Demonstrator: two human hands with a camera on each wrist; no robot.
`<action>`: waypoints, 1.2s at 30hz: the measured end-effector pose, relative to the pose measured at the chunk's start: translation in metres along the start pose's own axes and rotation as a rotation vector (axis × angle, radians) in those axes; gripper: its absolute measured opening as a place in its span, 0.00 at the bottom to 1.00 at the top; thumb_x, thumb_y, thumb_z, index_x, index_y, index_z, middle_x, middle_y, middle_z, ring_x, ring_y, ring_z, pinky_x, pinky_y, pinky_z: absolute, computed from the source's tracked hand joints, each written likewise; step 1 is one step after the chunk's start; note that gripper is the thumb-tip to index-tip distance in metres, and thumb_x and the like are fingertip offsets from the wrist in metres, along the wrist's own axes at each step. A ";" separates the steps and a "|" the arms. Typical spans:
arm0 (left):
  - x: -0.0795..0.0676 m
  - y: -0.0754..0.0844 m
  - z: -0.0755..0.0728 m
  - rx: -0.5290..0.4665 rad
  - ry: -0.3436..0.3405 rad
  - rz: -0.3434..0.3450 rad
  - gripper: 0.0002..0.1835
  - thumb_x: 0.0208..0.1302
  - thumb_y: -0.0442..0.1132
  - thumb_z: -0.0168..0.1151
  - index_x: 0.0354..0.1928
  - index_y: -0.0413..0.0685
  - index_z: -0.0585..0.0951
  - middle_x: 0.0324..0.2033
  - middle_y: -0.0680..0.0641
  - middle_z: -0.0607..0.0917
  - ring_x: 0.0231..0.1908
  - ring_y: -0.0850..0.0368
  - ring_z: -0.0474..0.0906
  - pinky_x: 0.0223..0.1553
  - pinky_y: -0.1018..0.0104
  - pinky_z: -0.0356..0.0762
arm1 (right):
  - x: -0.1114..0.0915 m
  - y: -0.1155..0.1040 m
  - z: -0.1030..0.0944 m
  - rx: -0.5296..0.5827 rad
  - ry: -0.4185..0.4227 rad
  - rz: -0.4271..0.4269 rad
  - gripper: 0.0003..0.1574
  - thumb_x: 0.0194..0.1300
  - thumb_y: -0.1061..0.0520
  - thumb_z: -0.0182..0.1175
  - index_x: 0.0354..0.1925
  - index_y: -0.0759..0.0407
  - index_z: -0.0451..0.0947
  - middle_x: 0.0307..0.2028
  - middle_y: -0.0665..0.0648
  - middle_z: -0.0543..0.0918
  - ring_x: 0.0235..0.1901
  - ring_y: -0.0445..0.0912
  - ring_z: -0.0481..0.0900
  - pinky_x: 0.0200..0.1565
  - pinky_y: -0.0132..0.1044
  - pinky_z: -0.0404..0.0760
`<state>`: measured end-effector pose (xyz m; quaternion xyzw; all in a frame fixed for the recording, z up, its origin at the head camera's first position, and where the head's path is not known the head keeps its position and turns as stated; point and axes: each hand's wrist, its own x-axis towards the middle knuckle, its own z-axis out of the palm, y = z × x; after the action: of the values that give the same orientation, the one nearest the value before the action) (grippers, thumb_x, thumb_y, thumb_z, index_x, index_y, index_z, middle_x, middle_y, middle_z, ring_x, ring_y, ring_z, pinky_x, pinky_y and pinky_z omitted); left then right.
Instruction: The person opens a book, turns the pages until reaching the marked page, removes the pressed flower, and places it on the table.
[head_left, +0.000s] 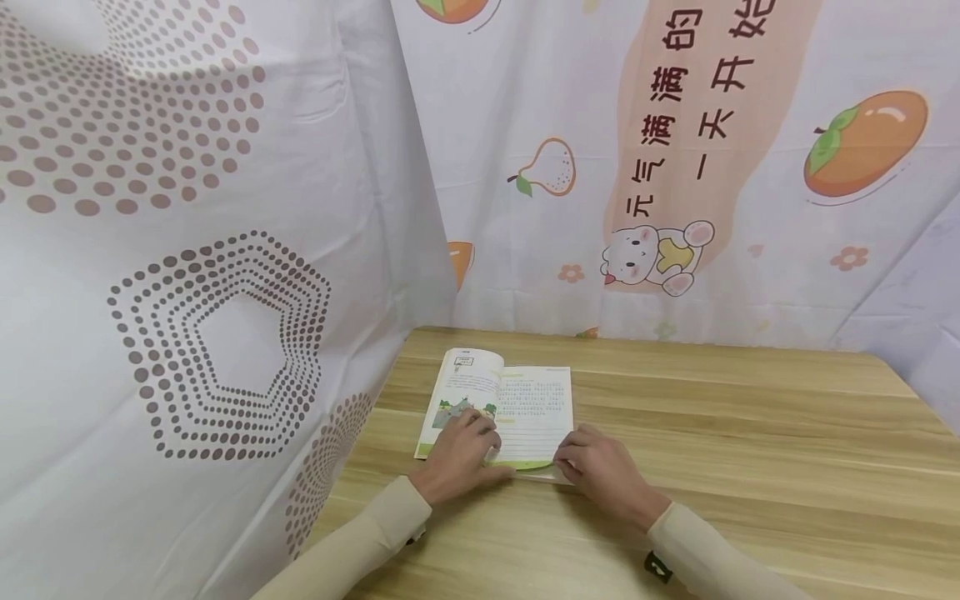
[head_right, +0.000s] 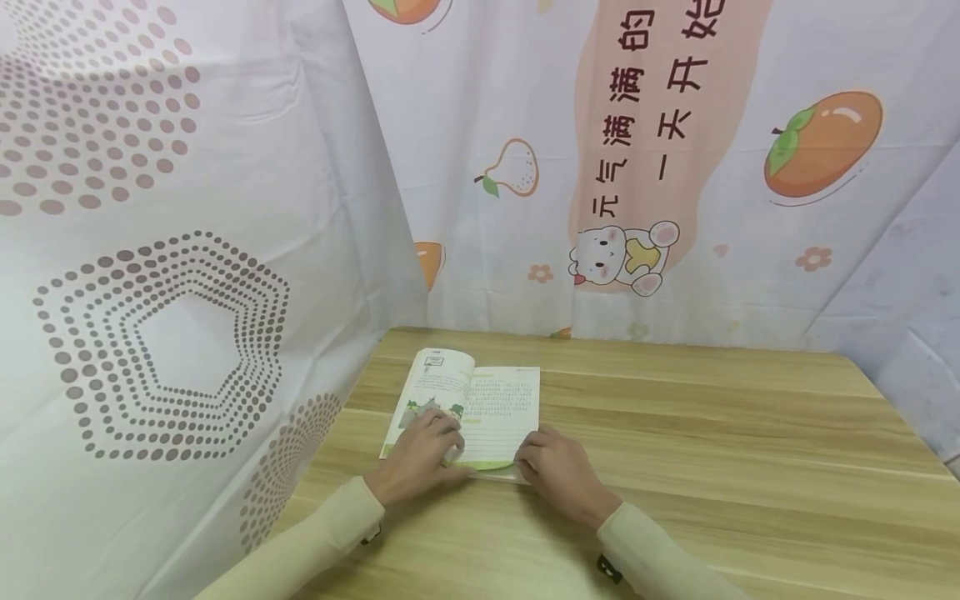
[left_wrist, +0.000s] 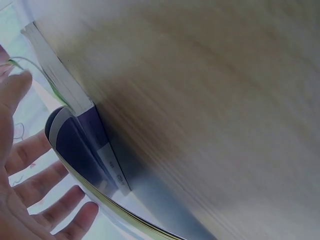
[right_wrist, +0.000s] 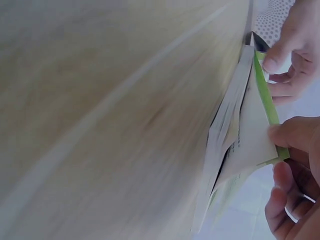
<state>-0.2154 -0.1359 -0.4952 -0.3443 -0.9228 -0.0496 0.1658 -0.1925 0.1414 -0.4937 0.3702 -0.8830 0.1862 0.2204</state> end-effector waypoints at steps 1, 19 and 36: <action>0.000 0.000 -0.001 0.004 -0.004 0.001 0.26 0.57 0.70 0.69 0.34 0.54 0.86 0.45 0.53 0.85 0.52 0.53 0.75 0.59 0.55 0.73 | 0.000 -0.001 -0.001 0.003 0.001 0.012 0.08 0.54 0.63 0.77 0.31 0.51 0.89 0.34 0.45 0.86 0.36 0.38 0.77 0.34 0.31 0.81; 0.002 0.002 0.002 0.041 0.046 -0.004 0.11 0.69 0.47 0.65 0.39 0.47 0.88 0.42 0.49 0.89 0.46 0.50 0.80 0.55 0.53 0.78 | 0.001 -0.001 -0.004 0.170 0.113 0.188 0.34 0.57 0.61 0.77 0.62 0.54 0.79 0.59 0.58 0.79 0.31 0.36 0.76 0.29 0.28 0.77; 0.004 -0.003 -0.003 0.080 0.273 -0.138 0.39 0.58 0.21 0.58 0.73 0.44 0.67 0.64 0.31 0.71 0.60 0.37 0.72 0.55 0.51 0.78 | -0.007 0.002 0.000 0.166 -0.147 0.228 0.30 0.60 0.59 0.75 0.61 0.55 0.80 0.53 0.53 0.79 0.28 0.31 0.69 0.29 0.28 0.73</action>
<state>-0.2195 -0.1364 -0.4914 -0.2634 -0.9143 -0.0704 0.2996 -0.1895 0.1460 -0.4978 0.2975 -0.9145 0.2549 0.1010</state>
